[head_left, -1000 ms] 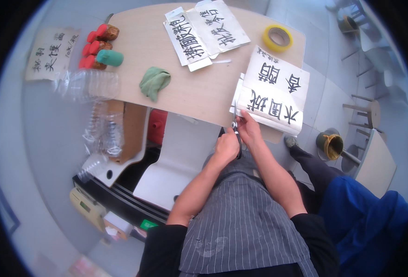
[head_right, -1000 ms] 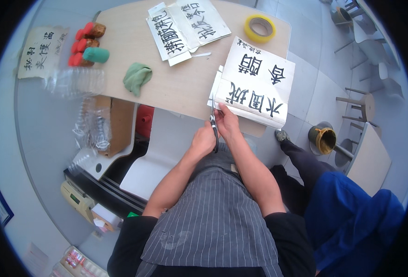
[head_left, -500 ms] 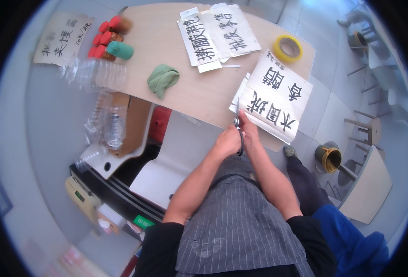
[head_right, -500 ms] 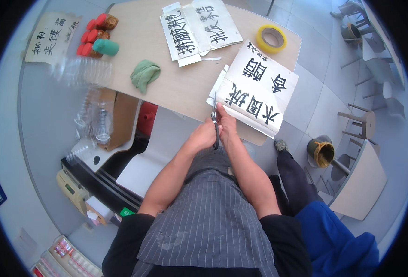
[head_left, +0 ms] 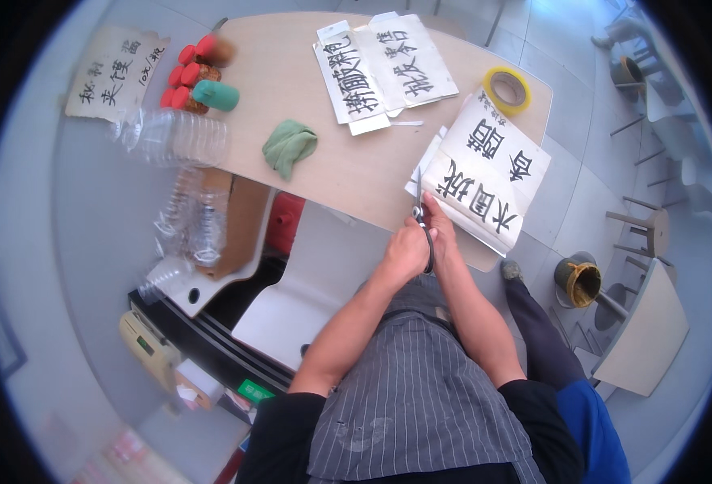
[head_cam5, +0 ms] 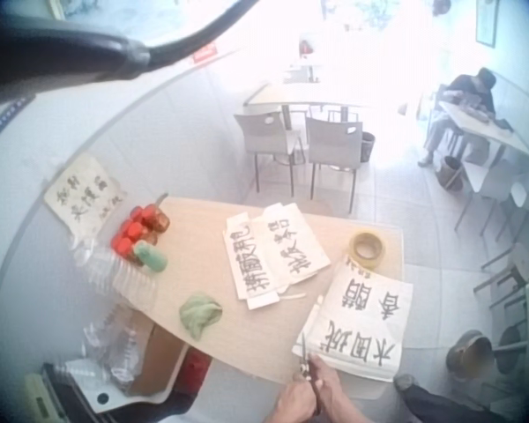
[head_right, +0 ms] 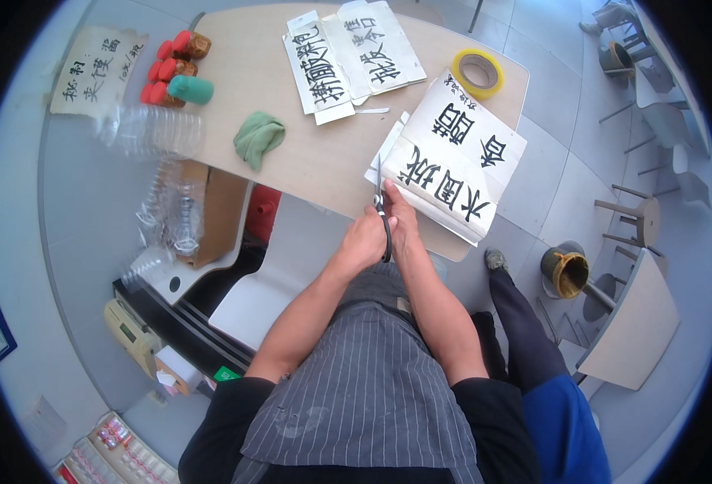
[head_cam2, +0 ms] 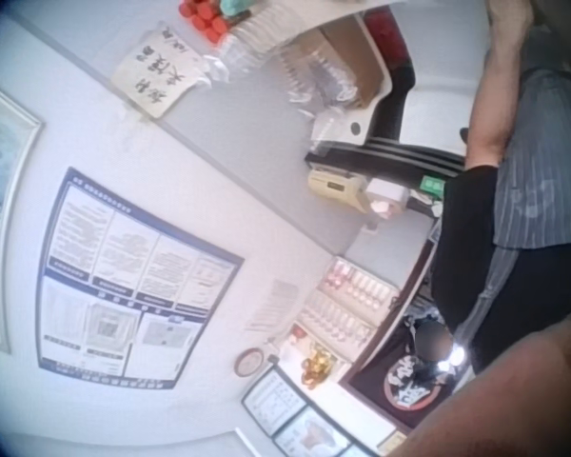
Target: The person uses scissors to trim the edges of several sheets of paper with Chinese characters. They handle the paper one at a time, cutting along the borders and stacking the finished pieces on the table.
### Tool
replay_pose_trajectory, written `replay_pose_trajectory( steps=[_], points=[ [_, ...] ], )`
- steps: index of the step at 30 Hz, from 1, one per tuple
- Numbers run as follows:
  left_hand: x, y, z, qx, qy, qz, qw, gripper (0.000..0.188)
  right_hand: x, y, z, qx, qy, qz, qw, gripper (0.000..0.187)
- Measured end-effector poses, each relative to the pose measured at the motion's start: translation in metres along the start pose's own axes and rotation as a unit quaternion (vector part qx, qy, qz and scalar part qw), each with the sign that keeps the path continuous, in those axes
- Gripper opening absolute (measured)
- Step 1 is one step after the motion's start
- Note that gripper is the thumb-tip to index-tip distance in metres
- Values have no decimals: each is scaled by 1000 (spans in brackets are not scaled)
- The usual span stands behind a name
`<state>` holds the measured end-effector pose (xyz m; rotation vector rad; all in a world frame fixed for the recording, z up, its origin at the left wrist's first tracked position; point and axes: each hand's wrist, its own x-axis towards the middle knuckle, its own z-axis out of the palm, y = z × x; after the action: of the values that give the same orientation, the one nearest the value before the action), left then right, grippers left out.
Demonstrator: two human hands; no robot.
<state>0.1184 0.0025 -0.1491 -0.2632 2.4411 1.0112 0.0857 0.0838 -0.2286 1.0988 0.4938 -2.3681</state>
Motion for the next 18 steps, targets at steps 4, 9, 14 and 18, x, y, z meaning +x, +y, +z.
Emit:
replay_pose_trajectory(
  steps=[4, 9, 14, 18],
  points=[
    [3, -1, 3, -8, 4, -6, 1000, 43, 2, 1, 1, 2, 18, -15, 1000, 19],
    [3, -2, 8, 6, 12, -17, 1000, 41, 13, 4, -11, 10, 43, -21, 999, 18],
    [4, -5, 8, 9, 13, -13, 1000, 39, 14, 3, -14, 4, 42, -21, 999, 18],
    [3, -12, 7, 21, 1, -2, 1000, 36, 14, 10, -12, -3, 58, -70, 996, 17]
  ],
)
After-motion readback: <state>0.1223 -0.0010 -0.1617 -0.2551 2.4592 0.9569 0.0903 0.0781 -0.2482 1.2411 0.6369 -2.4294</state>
